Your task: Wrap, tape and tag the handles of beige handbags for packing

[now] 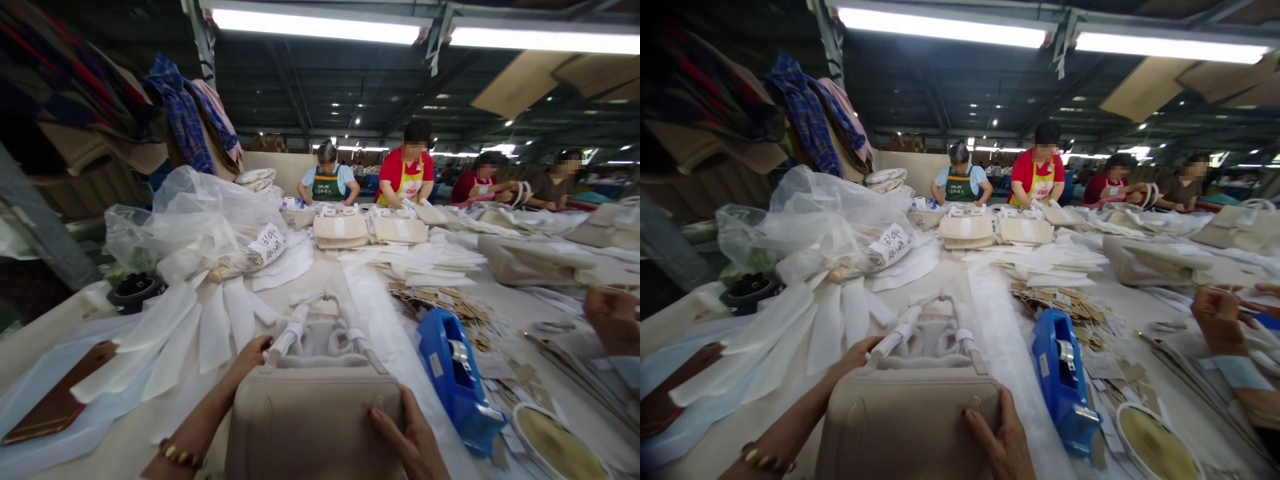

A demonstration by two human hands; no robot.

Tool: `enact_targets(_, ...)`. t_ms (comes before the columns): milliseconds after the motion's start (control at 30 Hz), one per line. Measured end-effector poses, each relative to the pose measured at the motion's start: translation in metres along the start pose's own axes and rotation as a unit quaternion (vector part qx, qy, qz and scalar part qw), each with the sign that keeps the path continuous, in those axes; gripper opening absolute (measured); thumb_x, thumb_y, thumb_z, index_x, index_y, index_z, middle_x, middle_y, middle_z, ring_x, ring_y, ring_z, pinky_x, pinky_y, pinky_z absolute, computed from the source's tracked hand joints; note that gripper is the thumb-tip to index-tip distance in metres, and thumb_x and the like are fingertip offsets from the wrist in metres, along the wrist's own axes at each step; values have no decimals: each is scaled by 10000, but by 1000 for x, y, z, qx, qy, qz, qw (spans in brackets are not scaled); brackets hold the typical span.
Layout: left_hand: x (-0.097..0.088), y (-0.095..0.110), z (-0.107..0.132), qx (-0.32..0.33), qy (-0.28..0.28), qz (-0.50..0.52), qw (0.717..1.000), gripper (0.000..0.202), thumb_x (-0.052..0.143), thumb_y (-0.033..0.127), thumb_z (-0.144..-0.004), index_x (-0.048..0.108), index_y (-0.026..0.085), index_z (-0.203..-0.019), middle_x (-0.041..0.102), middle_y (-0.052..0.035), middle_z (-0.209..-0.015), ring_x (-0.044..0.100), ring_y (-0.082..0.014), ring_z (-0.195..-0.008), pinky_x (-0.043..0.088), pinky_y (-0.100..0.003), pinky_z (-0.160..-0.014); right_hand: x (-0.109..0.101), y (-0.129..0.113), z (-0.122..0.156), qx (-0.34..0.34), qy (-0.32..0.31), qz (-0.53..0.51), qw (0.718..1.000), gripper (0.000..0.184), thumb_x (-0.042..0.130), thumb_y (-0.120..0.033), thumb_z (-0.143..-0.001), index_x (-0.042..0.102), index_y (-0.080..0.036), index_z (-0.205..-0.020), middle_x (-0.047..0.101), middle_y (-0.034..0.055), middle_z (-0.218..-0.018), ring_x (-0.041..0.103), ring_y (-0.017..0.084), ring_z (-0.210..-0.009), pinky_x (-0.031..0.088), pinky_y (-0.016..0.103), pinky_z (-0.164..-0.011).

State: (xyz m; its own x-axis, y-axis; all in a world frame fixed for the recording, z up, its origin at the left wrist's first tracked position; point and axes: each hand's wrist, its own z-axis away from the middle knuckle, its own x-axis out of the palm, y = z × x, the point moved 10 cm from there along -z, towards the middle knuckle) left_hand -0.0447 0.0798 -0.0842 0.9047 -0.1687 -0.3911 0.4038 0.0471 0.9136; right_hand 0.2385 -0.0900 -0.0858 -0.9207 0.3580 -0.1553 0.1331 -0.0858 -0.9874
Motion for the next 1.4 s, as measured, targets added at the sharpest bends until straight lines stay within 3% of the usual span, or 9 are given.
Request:
enact_targets(167, -20, -3, 51, -14, -29, 86, 996, 685, 359, 677, -785, 600, 140, -1135, 599, -144, -1224, 516, -307, -1181, 405, -416, -990, -9, -8, -12, -6, -6, 23, 1000, 566, 637, -559, -691, 545, -218, -1133, 650, 63, -1104, 612, 253, -958, 489, 317, -803)
enact_targets(333, -14, 10, 90, 110, -14, 28, 993, 757, 772, 487, -568, 517, 260, -1244, 469, -75, -1380, 368, -335, -1305, 263, -425, -1100, -10, -16, -24, -43, 7, 41, 998, 591, 729, -512, -597, 560, -218, -1081, 639, 56, -1086, 585, 262, -1016, 485, 312, -860)
enact_targets(467, -8, 11, 86, 128, 15, 56, 990, 648, 792, 436, -549, 553, 241, -1118, 488, -74, -1336, 403, -325, -1270, 334, -390, -1050, -10, -14, -23, -37, 30, 8, 999, 587, 735, -504, -585, 545, -233, -1070, 633, 39, -1079, 564, 261, -1050, 455, 309, -892)
enact_targets(667, 0, 9, 78, 47, -22, 153, 987, 746, 794, 422, -491, 458, 225, -1128, 592, -8, -950, 589, -204, -796, 463, -272, -695, -11, -11, -28, -24, 23, 6, 999, 746, 740, -525, -563, 459, -217, -1182, 550, 109, -1202, 549, 299, -1081, 471, 363, -861)
enact_targets(767, 0, 16, 75, 37, -24, 119, 992, 667, 773, 397, -492, 474, 218, -1062, 583, 13, -875, 563, -187, -775, 433, -253, -686, -7, -18, -35, -67, -12, 65, 996, 694, 698, -536, -614, 480, -230, -1197, 466, 98, -1328, 490, 305, -1167, 446, 371, -909)
enact_targets(867, 1, 18, 71, 32, -21, 87, 995, 620, 748, 404, -489, 467, 215, -1009, 580, 16, -835, 546, -190, -765, 419, -258, -675, -1, -9, -40, -57, -63, 130, 988, 622, 668, -555, -648, 499, -233, -1153, 571, 71, -1172, 535, 287, -1094, 443, 366, -918)
enact_targets(1033, 0, 10, 69, 8, 5, 71, 997, 572, 730, 398, -477, 473, 208, -951, 563, 18, -821, 516, -170, -703, 402, -255, -639, -6, -5, -47, -81, -35, 160, 983, 577, 716, -533, -602, 568, -237, -1076, 591, 45, -1085, 535, 275, -1067, 453, 328, -907)
enact_targets(1233, 17, -10, 66, -50, -55, 174, 982, 593, 797, 458, -394, 531, 189, -851, 514, 47, -674, 467, -136, -614, 358, -223, -561, -3, -5, -60, -89, -54, 116, 988, 461, 801, -442, -500, 698, -239, -901, 617, 52, -1052, 559, 288, -1049, 481, 327, -905)
enact_targets(1400, 24, -14, 68, -59, -75, 283, 954, 672, 849, 378, -383, 527, 201, -947, 569, 30, -780, 536, -149, -702, 396, -214, -626, 16, -8, -57, -55, -133, 85, 986, 411, 747, -455, -590, 700, -232, -933, 673, 34, -977, 621, 268, -931, 523, 280, -770)
